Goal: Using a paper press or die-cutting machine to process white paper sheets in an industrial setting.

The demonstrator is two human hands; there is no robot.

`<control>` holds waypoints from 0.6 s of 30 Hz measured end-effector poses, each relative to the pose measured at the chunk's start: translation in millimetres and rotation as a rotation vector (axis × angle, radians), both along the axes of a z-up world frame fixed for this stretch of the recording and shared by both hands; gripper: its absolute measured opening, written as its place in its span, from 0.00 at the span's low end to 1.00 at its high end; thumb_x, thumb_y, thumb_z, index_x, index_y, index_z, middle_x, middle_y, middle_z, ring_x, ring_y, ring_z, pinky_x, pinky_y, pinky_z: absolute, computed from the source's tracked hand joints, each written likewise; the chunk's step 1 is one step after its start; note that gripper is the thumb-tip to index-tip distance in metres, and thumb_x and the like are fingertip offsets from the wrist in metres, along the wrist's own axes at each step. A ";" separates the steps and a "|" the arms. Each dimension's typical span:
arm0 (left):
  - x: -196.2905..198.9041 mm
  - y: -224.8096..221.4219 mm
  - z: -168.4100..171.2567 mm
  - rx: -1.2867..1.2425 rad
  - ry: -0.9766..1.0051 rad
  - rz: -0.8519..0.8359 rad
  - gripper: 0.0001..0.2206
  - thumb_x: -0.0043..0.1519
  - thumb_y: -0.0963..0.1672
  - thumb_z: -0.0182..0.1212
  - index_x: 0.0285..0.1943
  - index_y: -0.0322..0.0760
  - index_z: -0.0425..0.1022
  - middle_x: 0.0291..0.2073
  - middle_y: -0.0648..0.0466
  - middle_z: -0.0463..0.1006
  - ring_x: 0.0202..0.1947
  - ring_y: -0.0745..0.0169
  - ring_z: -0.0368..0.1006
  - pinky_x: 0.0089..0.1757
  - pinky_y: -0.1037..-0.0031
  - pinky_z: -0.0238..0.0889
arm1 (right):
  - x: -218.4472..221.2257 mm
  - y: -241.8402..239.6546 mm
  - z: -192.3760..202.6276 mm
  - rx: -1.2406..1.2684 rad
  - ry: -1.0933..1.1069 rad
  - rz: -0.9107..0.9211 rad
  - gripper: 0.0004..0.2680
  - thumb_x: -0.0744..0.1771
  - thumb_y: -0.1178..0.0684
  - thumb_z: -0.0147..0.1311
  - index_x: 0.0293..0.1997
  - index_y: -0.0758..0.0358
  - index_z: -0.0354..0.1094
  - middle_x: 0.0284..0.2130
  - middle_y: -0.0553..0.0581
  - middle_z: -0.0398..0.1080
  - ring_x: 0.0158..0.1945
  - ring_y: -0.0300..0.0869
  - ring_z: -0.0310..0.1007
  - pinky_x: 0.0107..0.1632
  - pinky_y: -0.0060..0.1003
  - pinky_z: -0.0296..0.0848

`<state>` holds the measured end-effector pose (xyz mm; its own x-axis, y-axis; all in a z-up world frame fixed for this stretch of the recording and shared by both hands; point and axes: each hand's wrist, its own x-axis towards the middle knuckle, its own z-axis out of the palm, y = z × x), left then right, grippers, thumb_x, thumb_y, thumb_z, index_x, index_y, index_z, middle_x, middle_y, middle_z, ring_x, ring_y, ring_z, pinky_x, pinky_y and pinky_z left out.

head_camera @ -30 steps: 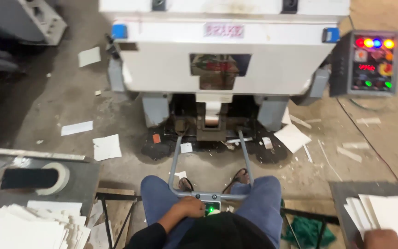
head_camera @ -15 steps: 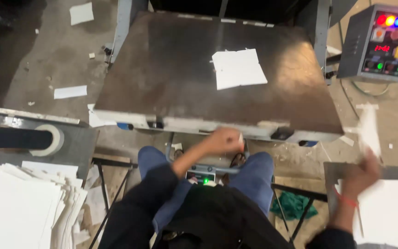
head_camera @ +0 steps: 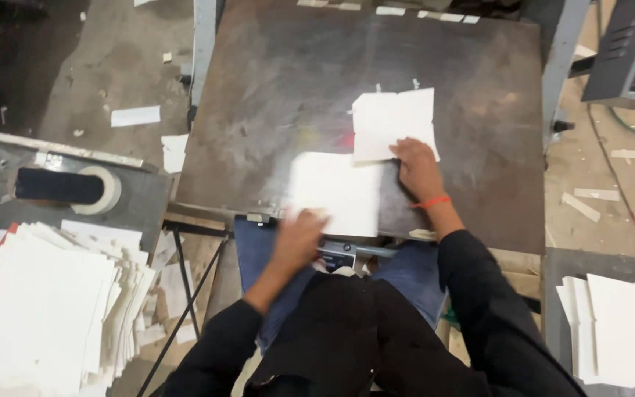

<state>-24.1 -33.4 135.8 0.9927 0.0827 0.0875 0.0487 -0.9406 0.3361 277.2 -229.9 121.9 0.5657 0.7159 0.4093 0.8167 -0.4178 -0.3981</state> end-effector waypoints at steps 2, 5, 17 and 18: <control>-47.1 43.3 22.0 0.094 -0.110 0.174 0.19 0.57 0.40 0.57 0.59 0.44 0.76 0.54 0.54 0.76 0.58 0.54 0.70 0.62 0.45 0.50 | 3.3 3.8 11.6 0.040 0.037 0.015 0.15 0.62 0.66 0.50 0.50 0.60 0.78 0.51 0.60 0.75 0.60 0.55 0.71 0.65 0.47 0.67; -138.9 110.3 34.4 0.416 -0.136 0.557 0.20 0.56 0.38 0.56 0.57 0.46 0.80 0.41 0.52 0.77 0.45 0.52 0.74 0.52 0.55 0.60 | 16.4 7.3 17.3 0.083 0.091 0.034 0.15 0.62 0.66 0.49 0.48 0.60 0.78 0.50 0.60 0.76 0.59 0.55 0.72 0.64 0.45 0.68; -361.2 133.9 29.9 0.539 -0.110 1.297 0.12 0.66 0.38 0.56 0.58 0.31 0.77 0.46 0.43 0.76 0.50 0.44 0.70 0.63 0.48 0.54 | 4.6 12.7 24.9 -0.041 0.073 0.065 0.17 0.63 0.50 0.62 0.56 0.63 0.72 0.61 0.63 0.68 0.66 0.58 0.61 0.66 0.54 0.57; -360.8 135.4 30.1 0.485 -0.189 1.222 0.14 0.67 0.39 0.56 0.60 0.27 0.75 0.53 0.38 0.74 0.53 0.41 0.67 0.60 0.54 0.57 | 4.5 13.1 30.7 -0.119 0.044 0.058 0.19 0.63 0.45 0.64 0.57 0.63 0.72 0.61 0.64 0.66 0.67 0.58 0.59 0.66 0.58 0.52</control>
<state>-384.9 102.0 165.8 0.2722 0.8286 0.4892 0.9331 -0.3515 0.0762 281.7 -216.8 152.6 0.5371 0.7900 0.2955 0.8239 -0.4162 -0.3847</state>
